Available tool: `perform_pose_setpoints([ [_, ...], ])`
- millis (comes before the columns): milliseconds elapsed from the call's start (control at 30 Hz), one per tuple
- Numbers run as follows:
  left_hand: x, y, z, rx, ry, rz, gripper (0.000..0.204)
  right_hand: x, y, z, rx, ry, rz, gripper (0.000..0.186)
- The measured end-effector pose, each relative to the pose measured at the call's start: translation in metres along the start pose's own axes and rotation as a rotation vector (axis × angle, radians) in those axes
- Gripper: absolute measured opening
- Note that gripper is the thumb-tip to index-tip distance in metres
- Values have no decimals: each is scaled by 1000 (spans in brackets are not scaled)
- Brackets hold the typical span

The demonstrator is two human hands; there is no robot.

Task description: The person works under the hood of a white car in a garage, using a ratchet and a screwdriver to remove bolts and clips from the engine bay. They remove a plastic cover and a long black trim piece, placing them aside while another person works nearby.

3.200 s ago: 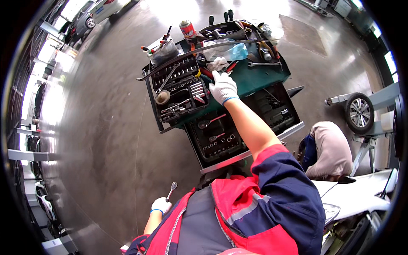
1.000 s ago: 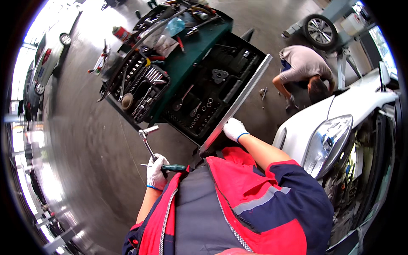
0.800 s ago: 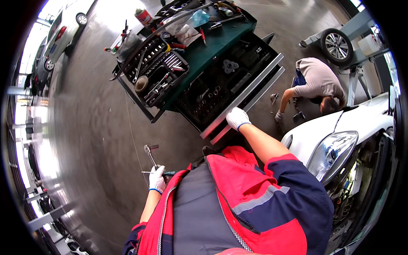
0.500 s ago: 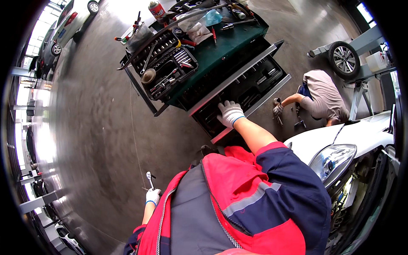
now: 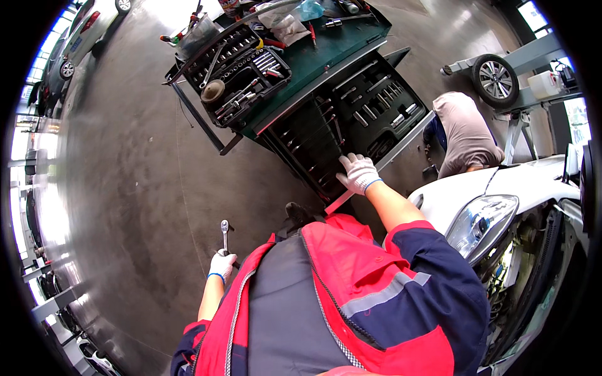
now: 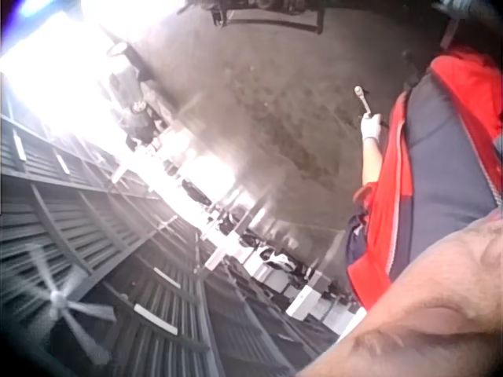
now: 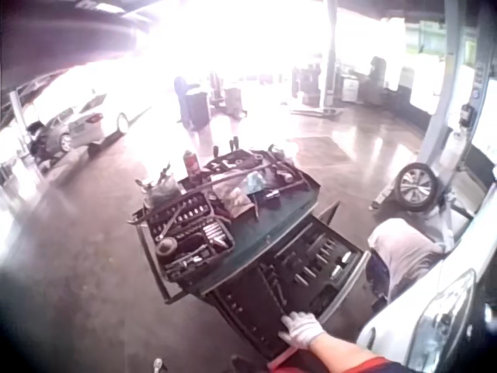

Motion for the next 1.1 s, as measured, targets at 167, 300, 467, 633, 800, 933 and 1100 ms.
perform_pose_setpoints([
  [167, -16, -20, 3, -78, -44, 36, 14, -4, -17, -6, -60, -5, 51, 51],
  [300, -11, -13, 5, -118, -136, 48, 11, 0, -31, -10, -127, -40, 85, 45],
  [467, 5, 4, 7, -81, -52, 2, 12, -1, -27, -12, -177, -28, 65, 44],
  [633, 40, 2, 5, 20, -62, 48, 13, 2, 21, -28, 14, -138, 71, 38],
  [800, 111, 7, 2, 156, -90, 218, 16, 41, 48, -2, -371, -311, 446, 41],
  [933, 158, -6, -5, 140, 26, 484, 15, 35, 24, 13, -311, -246, 288, 34],
  [1100, 248, 4, -4, 18, 55, 810, 14, 5, 41, -13, -133, -385, 350, 35],
])
Point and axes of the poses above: each hand's wrist, its own y-axis away from the middle knuckle, its own z-axis out of the palm, x = y × z, the point moved 4 cm from there along -y, towards the middle knuckle, and after that the axes turned 11 degrees about -y, right-handed, at the moved point
